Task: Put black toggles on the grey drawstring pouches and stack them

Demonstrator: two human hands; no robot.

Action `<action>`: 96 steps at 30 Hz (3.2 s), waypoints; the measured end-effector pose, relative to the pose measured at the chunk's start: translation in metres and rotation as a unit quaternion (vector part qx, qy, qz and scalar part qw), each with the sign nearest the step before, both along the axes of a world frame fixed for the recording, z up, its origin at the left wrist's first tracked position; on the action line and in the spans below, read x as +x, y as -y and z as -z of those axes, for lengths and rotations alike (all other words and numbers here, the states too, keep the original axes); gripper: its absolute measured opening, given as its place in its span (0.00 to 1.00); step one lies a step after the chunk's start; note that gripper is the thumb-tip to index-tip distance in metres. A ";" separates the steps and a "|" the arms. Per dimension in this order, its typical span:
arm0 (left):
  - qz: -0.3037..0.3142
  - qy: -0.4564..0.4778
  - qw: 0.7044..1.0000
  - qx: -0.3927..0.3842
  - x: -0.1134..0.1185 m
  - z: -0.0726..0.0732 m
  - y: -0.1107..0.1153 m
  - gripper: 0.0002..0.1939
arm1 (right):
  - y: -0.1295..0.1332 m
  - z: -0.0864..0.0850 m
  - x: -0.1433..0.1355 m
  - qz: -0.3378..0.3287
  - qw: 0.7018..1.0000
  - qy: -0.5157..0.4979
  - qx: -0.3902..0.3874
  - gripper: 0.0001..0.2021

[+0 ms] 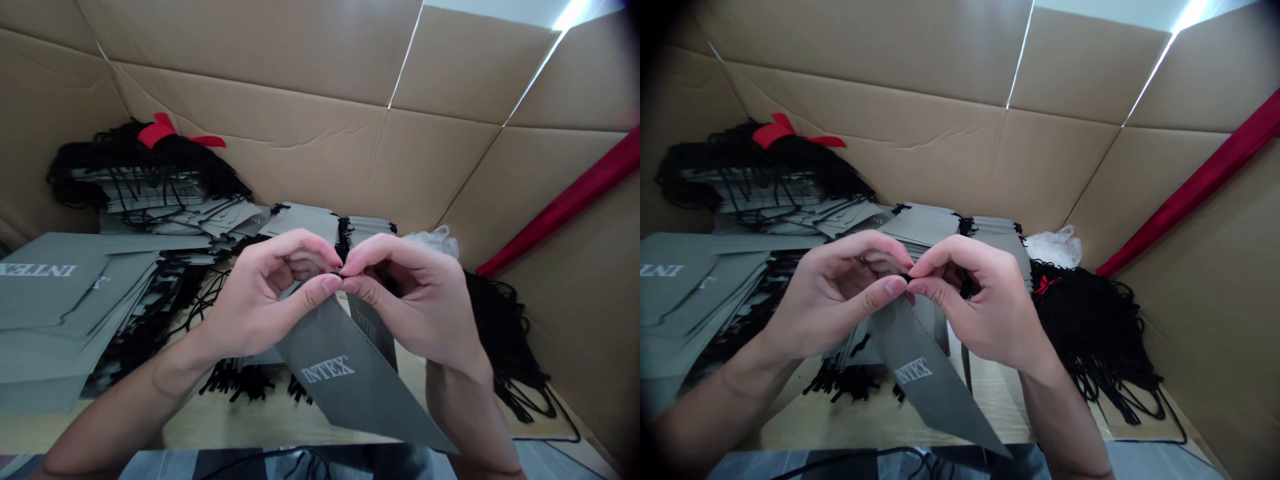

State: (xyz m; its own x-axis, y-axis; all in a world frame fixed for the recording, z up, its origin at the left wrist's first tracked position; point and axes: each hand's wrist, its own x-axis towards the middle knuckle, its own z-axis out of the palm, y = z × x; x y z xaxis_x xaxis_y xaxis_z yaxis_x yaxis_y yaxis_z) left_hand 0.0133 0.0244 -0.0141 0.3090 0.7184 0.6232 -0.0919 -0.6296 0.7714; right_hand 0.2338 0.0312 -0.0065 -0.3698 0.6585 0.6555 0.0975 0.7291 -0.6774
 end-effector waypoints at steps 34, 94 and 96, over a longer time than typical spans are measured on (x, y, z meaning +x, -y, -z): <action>-0.051 0.025 0.988 0.140 0.005 0.005 0.005 0.11 | -0.004 0.007 -0.011 -0.043 0.991 -0.095 0.081 0.14; 0.117 0.206 0.933 -0.270 0.032 0.032 -0.001 0.22 | 0.006 0.016 -0.049 0.126 0.915 -0.370 0.103 0.15; 0.118 0.210 0.934 -0.265 0.033 0.034 0.000 0.23 | 0.008 0.017 -0.054 0.151 0.913 -0.361 0.115 0.15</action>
